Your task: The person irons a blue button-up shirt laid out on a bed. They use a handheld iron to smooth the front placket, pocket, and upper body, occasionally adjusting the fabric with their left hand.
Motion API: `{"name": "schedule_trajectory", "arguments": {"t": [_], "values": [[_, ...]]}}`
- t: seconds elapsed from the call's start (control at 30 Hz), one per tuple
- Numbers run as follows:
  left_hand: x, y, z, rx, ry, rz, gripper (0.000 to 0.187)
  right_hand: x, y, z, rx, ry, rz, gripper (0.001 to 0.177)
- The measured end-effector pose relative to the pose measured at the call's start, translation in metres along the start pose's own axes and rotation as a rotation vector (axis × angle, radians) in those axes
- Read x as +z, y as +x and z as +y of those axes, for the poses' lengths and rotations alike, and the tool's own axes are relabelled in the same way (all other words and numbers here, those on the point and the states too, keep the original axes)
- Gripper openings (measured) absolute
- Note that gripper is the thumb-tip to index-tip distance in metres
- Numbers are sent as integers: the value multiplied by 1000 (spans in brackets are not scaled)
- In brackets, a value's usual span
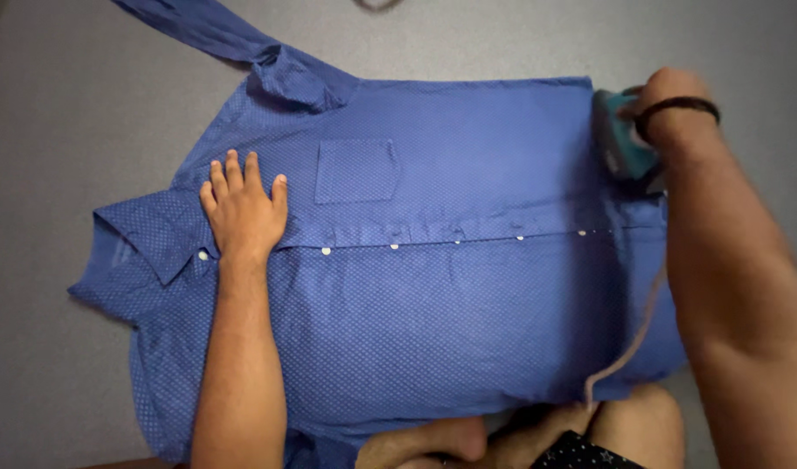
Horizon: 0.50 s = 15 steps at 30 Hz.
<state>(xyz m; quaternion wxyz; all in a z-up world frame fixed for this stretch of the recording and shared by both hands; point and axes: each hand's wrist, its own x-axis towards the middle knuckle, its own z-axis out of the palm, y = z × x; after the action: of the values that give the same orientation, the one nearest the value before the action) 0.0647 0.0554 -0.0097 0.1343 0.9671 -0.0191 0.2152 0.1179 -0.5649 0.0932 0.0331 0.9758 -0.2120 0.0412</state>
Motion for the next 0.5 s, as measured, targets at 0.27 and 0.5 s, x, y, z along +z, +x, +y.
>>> {"name": "schedule_trajectory", "arguments": {"t": [0.27,0.5], "values": [[4,-1,-2,18,8,22,65,-69,-88,-139,-263,131,-29,38],[1,3,1,-20,-33,-3,59,-95,-227,-308,-657,298,-256,34]]}}
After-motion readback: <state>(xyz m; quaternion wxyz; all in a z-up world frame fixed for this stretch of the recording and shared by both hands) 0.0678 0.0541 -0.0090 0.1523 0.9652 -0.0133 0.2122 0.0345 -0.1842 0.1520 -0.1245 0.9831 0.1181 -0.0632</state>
